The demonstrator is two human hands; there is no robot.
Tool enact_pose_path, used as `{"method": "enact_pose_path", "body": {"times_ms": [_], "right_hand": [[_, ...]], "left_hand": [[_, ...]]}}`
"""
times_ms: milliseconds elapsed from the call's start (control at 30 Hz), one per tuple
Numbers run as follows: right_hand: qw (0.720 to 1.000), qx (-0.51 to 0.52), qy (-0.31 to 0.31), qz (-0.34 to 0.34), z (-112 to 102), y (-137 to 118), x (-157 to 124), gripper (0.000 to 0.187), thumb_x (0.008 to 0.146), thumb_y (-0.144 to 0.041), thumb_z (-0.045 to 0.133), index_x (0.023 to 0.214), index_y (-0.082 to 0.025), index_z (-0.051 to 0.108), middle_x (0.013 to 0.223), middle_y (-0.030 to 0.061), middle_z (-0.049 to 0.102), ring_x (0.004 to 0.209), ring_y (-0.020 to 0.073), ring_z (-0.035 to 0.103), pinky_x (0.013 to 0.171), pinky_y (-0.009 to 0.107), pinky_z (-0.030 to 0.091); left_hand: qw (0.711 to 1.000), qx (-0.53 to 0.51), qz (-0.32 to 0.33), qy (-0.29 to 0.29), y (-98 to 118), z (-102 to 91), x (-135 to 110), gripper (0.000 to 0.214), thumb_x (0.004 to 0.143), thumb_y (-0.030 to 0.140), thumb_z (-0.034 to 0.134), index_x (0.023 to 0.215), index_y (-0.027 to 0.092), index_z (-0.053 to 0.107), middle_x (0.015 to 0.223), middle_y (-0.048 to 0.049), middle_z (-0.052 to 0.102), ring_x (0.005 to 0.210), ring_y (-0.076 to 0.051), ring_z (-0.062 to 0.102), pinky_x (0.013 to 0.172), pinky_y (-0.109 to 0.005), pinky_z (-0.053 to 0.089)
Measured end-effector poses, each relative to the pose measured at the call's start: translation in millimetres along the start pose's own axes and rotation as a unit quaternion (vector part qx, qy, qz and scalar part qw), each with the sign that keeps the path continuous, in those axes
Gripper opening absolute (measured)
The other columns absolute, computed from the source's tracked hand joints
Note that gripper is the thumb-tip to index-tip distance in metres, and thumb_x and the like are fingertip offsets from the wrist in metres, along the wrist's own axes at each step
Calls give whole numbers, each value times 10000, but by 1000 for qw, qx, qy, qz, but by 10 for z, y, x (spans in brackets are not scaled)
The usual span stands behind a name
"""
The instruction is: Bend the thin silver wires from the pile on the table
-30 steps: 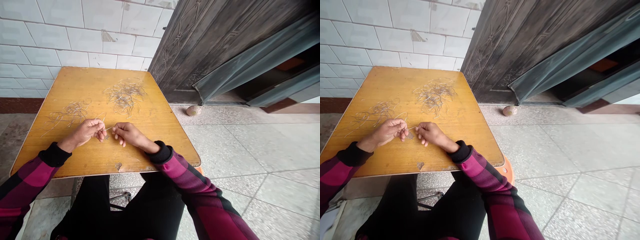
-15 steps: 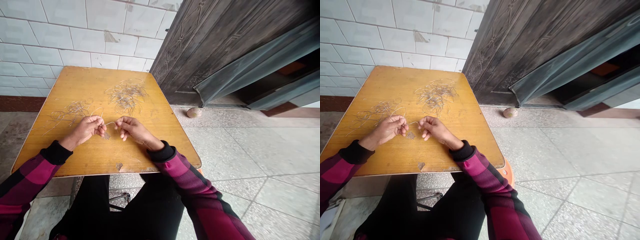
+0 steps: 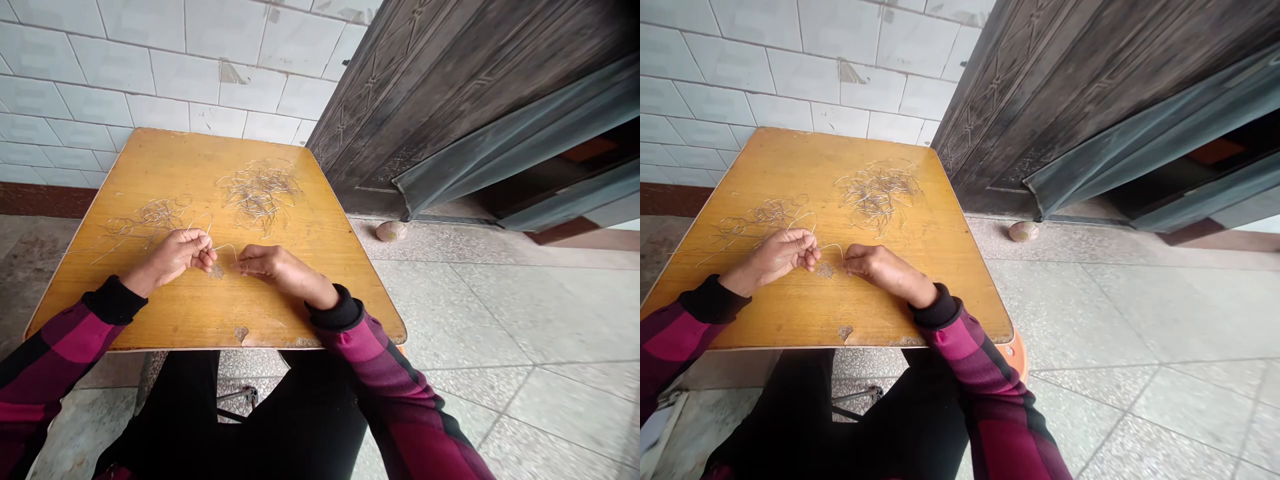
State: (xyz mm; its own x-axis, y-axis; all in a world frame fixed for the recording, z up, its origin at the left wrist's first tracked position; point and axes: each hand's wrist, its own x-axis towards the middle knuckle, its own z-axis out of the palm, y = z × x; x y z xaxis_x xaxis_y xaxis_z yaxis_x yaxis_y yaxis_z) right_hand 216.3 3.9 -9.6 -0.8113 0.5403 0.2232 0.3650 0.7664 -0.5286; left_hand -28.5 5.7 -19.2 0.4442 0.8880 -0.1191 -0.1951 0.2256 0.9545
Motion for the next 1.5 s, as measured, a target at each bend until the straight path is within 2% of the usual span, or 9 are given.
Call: {"method": "enact_pose_path", "body": {"times_ms": [100,233,333,433,667,867,933,1300,1500], "right_hand": [[996,-79,0,41,31,-138,-4,253,1001,-256,437,960,-137,656,889,59,637,739,122,563,646,266,454],[982,-187,-15,-14,60,-291,-6,326,1012,-172,343,898,-114,644,1075,145,622,861,169,560,656,305,453],[979,-198,-38,-22,85,-298,-1,312,990,-106,348,863,-118,632,1039,144,624,859,174,557,667,311,460],[983,-175,-55,7,105,-264,9,281,968,-82,379,839,-122,625,958,113,630,834,161,555,683,299,450],[982,20,-61,176,34,-267,8,186,919,-105,434,900,-155,612,820,15,624,661,102,522,610,257,404],[986,-70,-136,73,9,-244,36,178,852,-58,540,723,-129,640,811,35,589,645,92,484,605,255,366],[980,-111,-146,83,28,-258,62,137,833,-62,586,748,-129,669,783,26,575,614,87,464,586,255,344],[958,-201,-126,161,122,-408,155,90,823,-229,711,785,-150,731,728,21,511,635,111,437,572,276,289],[935,-285,-112,179,248,-420,197,275,832,-407,711,817,-133,728,723,40,537,610,113,430,530,286,214]], "left_hand": [[1000,11,-4,-2,-7,16,3,306,789,377,735,726,124,575,699,-29,665,564,-102,599,576,-254,531],[1000,23,-8,-4,-22,36,9,304,811,382,717,729,116,594,703,-36,667,570,-100,600,585,-252,534],[1000,18,-15,-7,-51,55,17,304,811,386,717,732,117,600,705,-42,674,578,-109,610,589,-260,540],[1000,10,-23,-12,-93,83,28,290,810,377,718,741,121,600,701,-41,680,582,-116,620,594,-269,544],[999,13,-27,-19,-168,120,53,274,830,353,694,730,109,618,708,-47,683,600,-117,635,604,-261,541],[998,10,-47,-43,-209,164,64,265,848,343,680,743,106,621,687,-53,683,586,-130,649,609,-278,542],[998,6,-49,-50,-220,183,72,258,852,334,678,750,105,621,681,-50,681,585,-130,651,611,-278,543],[998,-11,-58,-36,-221,213,101,230,880,278,647,741,98,612,656,-43,664,576,-117,638,603,-265,536],[997,-20,-65,-26,-213,227,102,228,867,272,669,738,94,609,662,-42,670,577,-105,638,579,-231,524]]}}
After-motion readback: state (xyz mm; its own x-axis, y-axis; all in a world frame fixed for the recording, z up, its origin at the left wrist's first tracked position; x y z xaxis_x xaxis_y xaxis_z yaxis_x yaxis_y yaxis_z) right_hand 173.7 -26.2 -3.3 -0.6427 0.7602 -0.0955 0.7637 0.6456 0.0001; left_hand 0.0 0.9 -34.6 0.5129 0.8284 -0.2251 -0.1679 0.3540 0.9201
